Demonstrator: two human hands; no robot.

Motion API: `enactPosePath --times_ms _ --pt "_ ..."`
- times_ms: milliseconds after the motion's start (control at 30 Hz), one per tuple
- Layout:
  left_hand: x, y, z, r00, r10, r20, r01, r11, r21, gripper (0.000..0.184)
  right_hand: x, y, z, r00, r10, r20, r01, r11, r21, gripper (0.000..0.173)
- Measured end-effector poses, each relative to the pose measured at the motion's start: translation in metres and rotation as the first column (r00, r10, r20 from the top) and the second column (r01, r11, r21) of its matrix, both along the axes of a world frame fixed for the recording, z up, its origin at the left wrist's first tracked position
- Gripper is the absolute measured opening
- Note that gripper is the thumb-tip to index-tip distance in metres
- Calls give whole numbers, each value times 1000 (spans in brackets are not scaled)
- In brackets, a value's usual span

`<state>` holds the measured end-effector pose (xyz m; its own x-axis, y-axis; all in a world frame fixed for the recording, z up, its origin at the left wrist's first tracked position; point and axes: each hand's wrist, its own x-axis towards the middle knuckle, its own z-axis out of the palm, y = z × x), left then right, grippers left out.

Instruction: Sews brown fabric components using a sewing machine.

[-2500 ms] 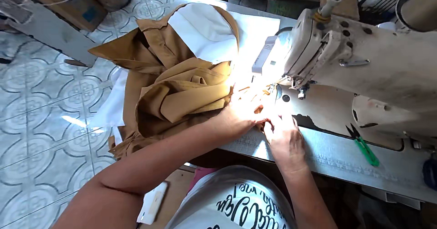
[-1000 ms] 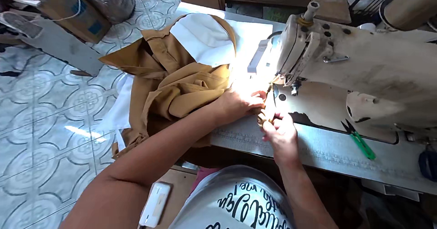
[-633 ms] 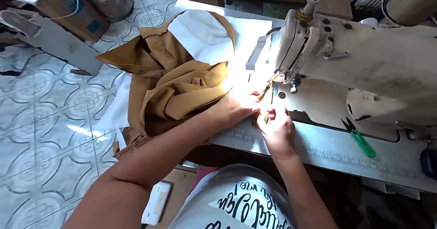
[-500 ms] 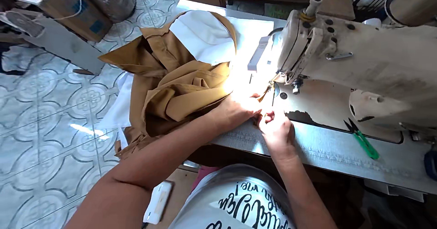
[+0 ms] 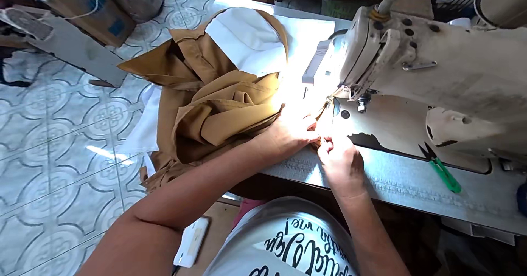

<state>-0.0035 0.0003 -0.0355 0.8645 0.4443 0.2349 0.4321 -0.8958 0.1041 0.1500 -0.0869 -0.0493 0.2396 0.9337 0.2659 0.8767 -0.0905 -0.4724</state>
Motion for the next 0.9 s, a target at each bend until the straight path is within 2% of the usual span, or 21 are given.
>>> enactPosePath --times_ms 233,500,733,900 --pt "0 3 -2 1000 12 12 -12 1000 -9 25 3 -3 -7 1000 20 18 -21 997 75 12" --pt "-1 6 -1 1000 13 7 -13 1000 -27 27 3 -4 -9 993 44 105 -50 997 53 15" --pt "3 32 0 997 12 72 -8 999 -53 31 9 22 -8 996 66 65 -71 995 68 12" --pt "10 50 -4 996 38 80 -36 999 -29 31 15 40 -10 996 56 69 -58 998 20 20"
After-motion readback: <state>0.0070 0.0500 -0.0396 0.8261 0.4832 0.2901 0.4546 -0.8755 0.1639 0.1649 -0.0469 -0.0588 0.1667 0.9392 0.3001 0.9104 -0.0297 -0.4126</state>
